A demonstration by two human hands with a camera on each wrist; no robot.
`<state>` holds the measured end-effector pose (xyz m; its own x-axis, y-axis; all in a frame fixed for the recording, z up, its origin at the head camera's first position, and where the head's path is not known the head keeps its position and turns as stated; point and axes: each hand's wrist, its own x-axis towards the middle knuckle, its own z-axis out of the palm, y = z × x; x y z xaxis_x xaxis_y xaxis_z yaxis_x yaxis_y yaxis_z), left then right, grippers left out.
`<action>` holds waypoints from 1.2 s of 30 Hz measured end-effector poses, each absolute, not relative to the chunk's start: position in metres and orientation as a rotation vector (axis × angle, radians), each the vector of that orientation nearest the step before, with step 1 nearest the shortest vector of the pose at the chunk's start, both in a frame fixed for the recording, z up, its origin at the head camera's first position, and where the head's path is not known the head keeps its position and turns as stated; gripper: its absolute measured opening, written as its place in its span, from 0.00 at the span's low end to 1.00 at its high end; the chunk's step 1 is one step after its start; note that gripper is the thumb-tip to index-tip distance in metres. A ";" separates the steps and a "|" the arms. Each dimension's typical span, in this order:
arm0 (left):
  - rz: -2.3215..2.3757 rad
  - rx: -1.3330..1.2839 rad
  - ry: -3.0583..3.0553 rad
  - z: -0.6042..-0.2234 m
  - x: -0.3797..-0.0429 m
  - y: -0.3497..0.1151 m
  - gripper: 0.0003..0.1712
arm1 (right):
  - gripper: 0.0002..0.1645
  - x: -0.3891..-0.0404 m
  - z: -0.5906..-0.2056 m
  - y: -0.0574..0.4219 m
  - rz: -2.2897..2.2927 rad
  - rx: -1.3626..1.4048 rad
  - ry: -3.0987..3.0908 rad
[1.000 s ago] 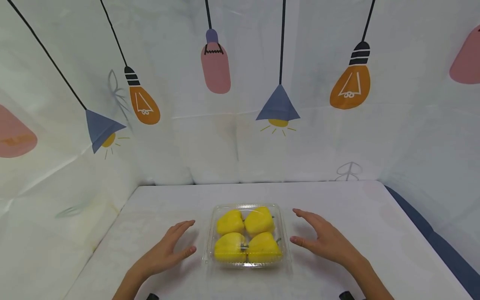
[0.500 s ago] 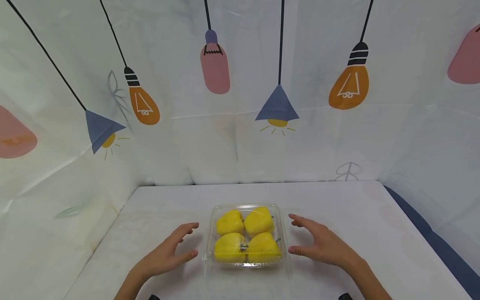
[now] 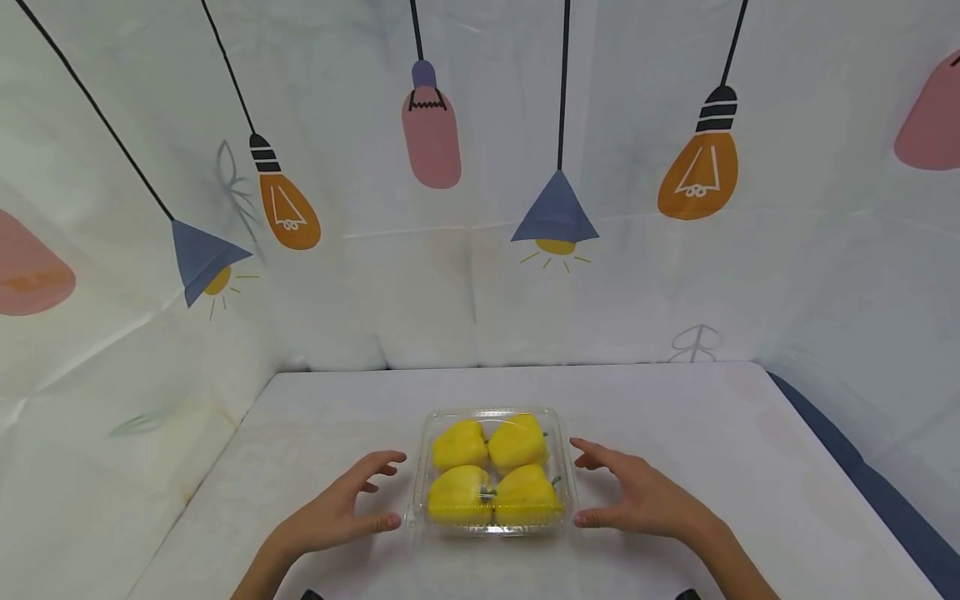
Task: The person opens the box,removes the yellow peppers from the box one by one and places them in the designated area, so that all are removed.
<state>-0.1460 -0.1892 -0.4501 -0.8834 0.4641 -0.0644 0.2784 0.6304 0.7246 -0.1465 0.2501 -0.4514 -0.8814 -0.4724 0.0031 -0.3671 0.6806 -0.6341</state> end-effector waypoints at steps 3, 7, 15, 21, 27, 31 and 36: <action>1.128 0.643 2.591 -0.451 -0.146 -0.188 0.47 | 0.54 -0.147 -0.452 0.249 -0.971 -0.701 2.713; 1.175 0.702 2.555 -0.454 -0.146 -0.188 0.48 | 0.53 -0.148 -0.453 0.249 -0.956 -0.740 2.708; 1.197 0.779 2.532 -0.456 -0.144 -0.187 0.47 | 0.51 -0.147 -0.454 0.247 -0.959 -0.774 2.712; 1.195 0.800 2.540 -0.456 -0.145 -0.185 0.46 | 0.51 -0.148 -0.456 0.247 -0.970 -0.762 2.702; 1.200 0.778 2.525 -0.456 -0.144 -0.185 0.48 | 0.52 -0.148 -0.456 0.246 -0.953 -0.730 2.699; 1.198 0.767 2.516 -0.458 -0.145 -0.185 0.49 | 0.52 -0.147 -0.455 0.245 -0.958 -0.724 2.695; 1.189 0.715 2.498 -0.459 -0.146 -0.183 0.46 | 0.52 -0.147 -0.454 0.244 -0.960 -0.735 2.696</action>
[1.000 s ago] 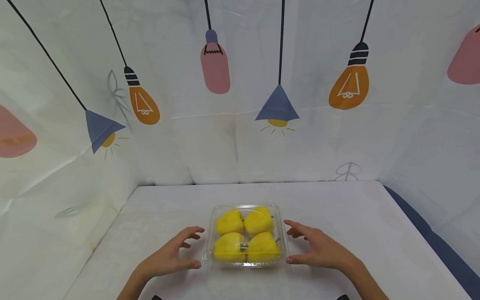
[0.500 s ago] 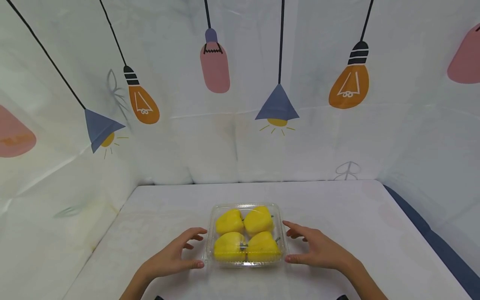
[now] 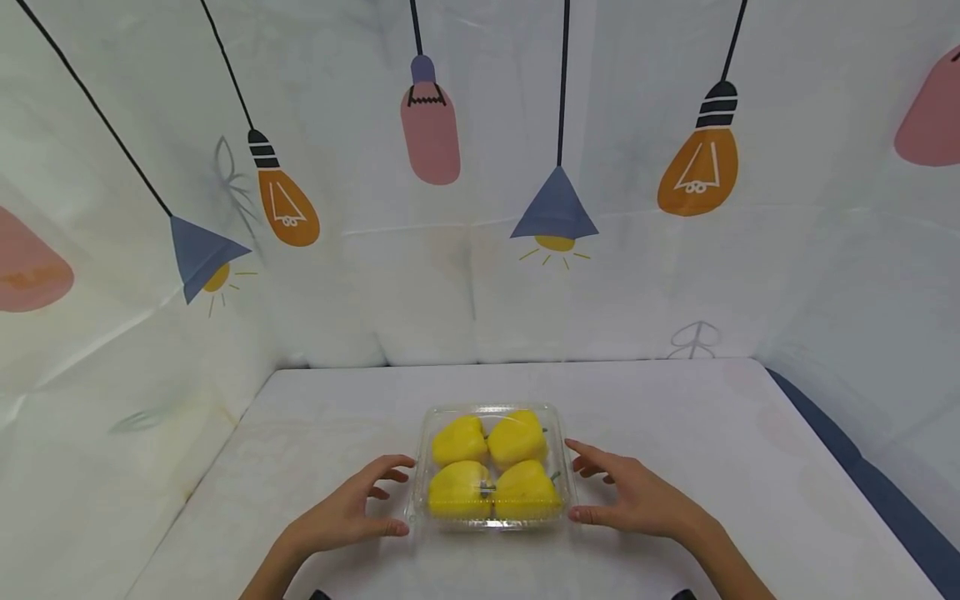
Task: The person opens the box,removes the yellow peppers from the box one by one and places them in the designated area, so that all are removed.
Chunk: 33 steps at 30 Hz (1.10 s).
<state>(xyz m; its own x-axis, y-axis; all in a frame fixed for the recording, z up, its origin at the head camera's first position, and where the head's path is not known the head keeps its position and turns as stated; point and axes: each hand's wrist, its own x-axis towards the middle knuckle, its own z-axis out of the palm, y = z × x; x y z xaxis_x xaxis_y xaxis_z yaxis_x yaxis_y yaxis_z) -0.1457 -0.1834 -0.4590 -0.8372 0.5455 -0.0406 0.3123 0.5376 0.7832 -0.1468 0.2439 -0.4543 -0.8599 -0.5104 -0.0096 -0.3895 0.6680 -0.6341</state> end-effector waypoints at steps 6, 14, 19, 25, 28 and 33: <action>1.220 0.694 2.452 -0.460 -0.146 -0.182 0.45 | 0.52 -0.148 -0.454 0.243 -0.963 -0.736 2.702; 1.252 0.693 2.426 -0.463 -0.146 -0.182 0.44 | 0.50 -0.147 -0.453 0.244 -1.007 -0.818 2.695; 1.311 0.686 2.363 -0.463 -0.146 -0.182 0.43 | 0.50 -0.147 -0.454 0.244 -1.018 -0.822 2.684; 1.401 0.679 2.277 -0.461 -0.147 -0.181 0.41 | 0.50 -0.147 -0.457 0.244 -1.069 -0.781 2.621; 1.438 0.664 2.240 -0.462 -0.147 -0.181 0.41 | 0.49 -0.147 -0.458 0.245 -1.089 -0.777 2.593; 1.493 0.626 2.171 -0.462 -0.148 -0.180 0.42 | 0.49 -0.147 -0.460 0.245 -1.102 -0.745 2.574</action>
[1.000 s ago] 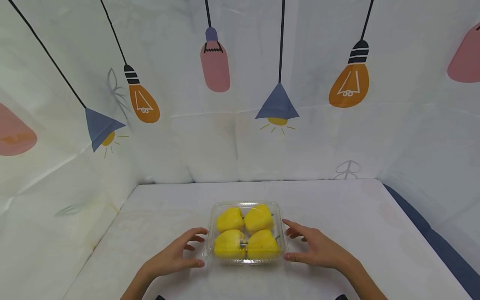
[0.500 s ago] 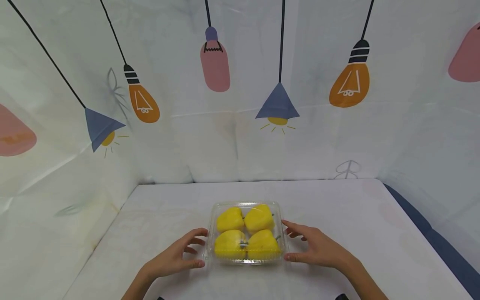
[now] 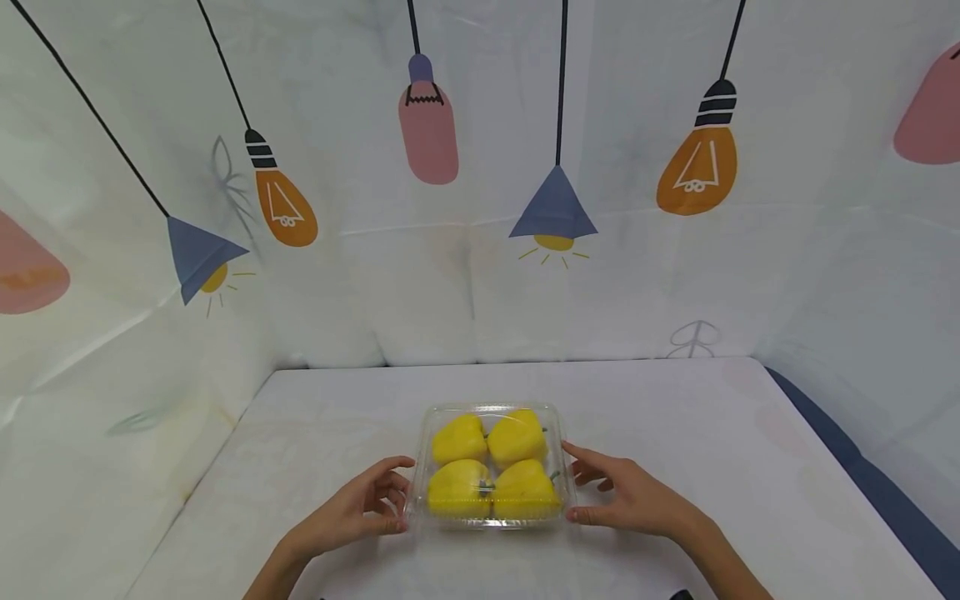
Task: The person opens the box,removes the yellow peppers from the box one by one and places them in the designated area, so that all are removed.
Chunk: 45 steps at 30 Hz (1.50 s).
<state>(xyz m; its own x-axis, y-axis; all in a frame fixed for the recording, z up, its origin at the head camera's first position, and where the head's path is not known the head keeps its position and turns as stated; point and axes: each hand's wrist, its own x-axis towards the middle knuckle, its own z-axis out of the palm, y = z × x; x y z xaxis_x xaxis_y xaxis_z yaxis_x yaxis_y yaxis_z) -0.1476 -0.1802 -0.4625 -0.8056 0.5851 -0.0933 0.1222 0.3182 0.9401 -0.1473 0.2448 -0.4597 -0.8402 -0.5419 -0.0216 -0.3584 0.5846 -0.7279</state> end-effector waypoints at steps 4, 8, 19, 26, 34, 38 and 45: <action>1.554 0.575 2.082 -0.463 -0.148 -0.180 0.43 | 0.49 -0.147 -0.459 0.245 -1.117 -0.733 2.547; 1.595 0.527 2.015 -0.462 -0.148 -0.179 0.43 | 0.49 -0.147 -0.459 0.245 -1.127 -0.732 2.519; 1.628 0.432 1.906 -0.459 -0.146 -0.177 0.36 | 0.49 -0.146 -0.459 0.245 -1.121 -0.746 2.480; 1.645 0.392 1.867 -0.455 -0.144 -0.175 0.36 | 0.48 -0.146 -0.457 0.245 -1.122 -0.753 2.468; 1.673 0.362 1.854 -0.453 -0.144 -0.173 0.35 | 0.48 -0.146 -0.457 0.246 -1.122 -0.752 2.457; 1.694 0.317 1.838 -0.455 -0.144 -0.172 0.36 | 0.49 -0.146 -0.456 0.246 -1.123 -0.760 2.462; 1.691 0.233 1.877 -0.456 -0.143 -0.167 0.34 | 0.49 -0.147 -0.454 0.246 -1.117 -0.740 2.464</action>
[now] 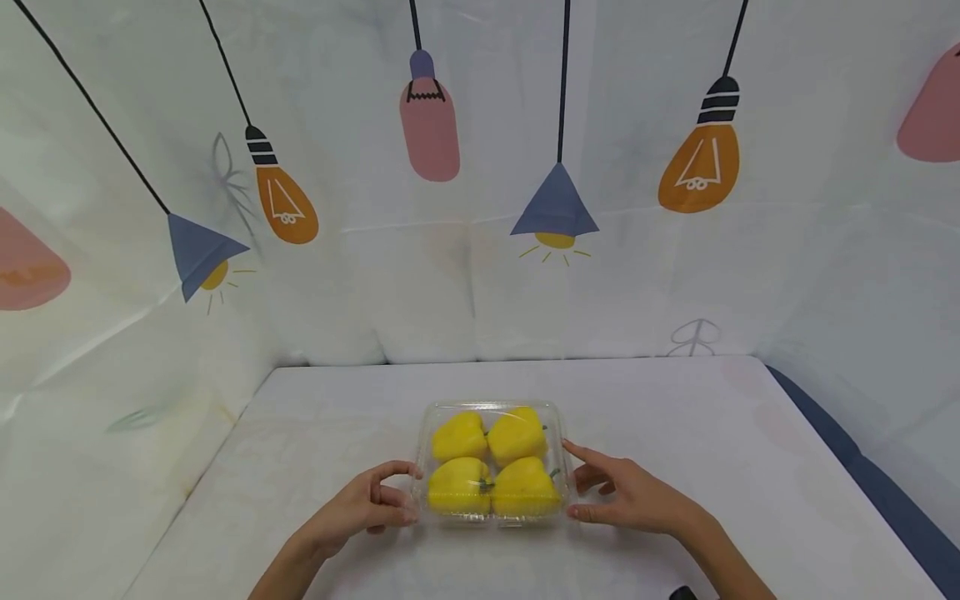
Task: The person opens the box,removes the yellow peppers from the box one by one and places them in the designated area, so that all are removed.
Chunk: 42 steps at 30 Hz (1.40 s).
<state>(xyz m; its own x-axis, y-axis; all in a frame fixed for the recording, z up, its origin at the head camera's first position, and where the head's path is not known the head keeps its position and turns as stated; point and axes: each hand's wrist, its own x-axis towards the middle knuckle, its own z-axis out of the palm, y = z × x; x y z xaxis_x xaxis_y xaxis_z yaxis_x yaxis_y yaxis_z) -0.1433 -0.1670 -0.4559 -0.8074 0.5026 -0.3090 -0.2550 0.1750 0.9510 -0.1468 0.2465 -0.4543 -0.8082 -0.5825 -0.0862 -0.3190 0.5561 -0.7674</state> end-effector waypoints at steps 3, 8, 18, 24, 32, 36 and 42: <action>1.678 0.238 1.879 -0.454 -0.143 -0.166 0.33 | 0.49 -0.147 -0.453 0.246 -1.087 -0.737 2.492; 1.650 0.296 1.882 -0.452 -0.143 -0.168 0.33 | 0.50 -0.145 -0.449 0.244 -1.024 -0.742 2.552; 1.628 0.345 1.991 -0.449 -0.138 -0.166 0.43 | 0.57 -0.135 -0.448 0.244 -0.972 -0.806 2.774; 1.625 0.369 2.019 -0.450 -0.137 -0.166 0.46 | 0.44 -0.130 -0.458 0.244 -1.003 -0.824 2.901; 1.630 0.383 2.018 -0.452 -0.136 -0.166 0.48 | 0.26 -0.124 -0.463 0.247 -1.029 -1.020 2.976; 1.641 0.387 2.000 -0.452 -0.136 -0.166 0.49 | 0.19 -0.122 -0.464 0.246 -1.098 -1.167 2.962; 1.634 0.382 1.997 -0.453 -0.136 -0.165 0.49 | 0.15 -0.119 -0.463 0.243 -1.128 -1.230 2.939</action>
